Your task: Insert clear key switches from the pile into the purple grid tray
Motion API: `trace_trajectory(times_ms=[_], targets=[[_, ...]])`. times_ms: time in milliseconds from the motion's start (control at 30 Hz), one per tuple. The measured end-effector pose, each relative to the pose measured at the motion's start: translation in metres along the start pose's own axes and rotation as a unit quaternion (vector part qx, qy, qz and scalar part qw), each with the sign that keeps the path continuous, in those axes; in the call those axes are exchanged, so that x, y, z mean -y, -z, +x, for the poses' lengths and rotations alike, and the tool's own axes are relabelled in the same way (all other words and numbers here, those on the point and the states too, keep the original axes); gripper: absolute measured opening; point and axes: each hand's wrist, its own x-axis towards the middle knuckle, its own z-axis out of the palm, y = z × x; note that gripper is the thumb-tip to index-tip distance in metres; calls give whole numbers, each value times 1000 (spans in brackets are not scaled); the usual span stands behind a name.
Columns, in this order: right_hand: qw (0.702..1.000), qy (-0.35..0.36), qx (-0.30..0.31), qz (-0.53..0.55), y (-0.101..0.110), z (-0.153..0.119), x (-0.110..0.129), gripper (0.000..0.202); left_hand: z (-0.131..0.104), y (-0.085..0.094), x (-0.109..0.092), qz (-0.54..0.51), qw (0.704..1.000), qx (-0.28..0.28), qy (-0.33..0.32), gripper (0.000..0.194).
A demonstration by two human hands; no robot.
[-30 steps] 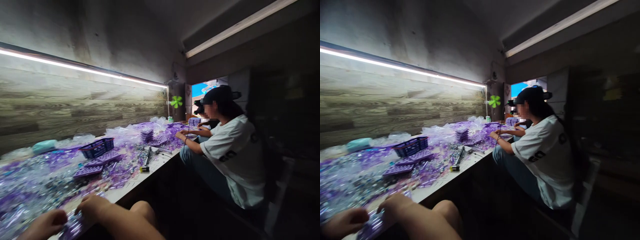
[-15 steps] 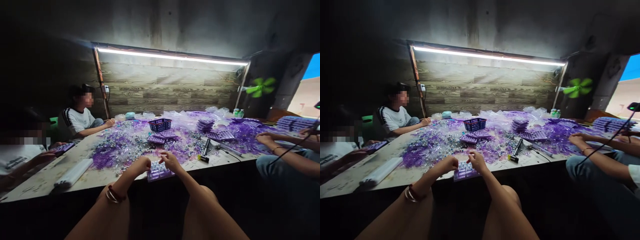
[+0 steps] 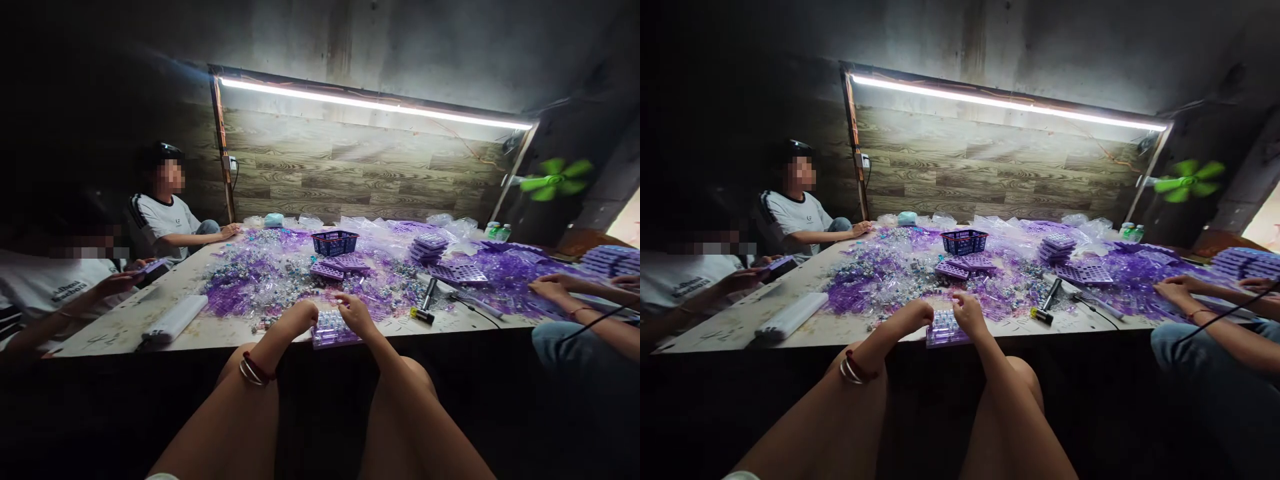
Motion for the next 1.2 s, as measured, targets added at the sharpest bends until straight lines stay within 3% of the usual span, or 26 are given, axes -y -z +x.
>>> trace_trajectory(times_ms=[200,433,567,1200], targets=[[1000,11,-12,15,-2,3,-11,46,-4,-1,-7,13,1000,-24,-11,20],[997,41,-40,60,-1,0,-18,29,-9,3,-14,38,999,-29,11,20],[996,56,-35,60,3,-1,-17,18,-12,6,-21,61,998,-24,25,20],[997,75,13,19,12,-8,-15,27,-22,17,-35,105,994,-7,39,18]])
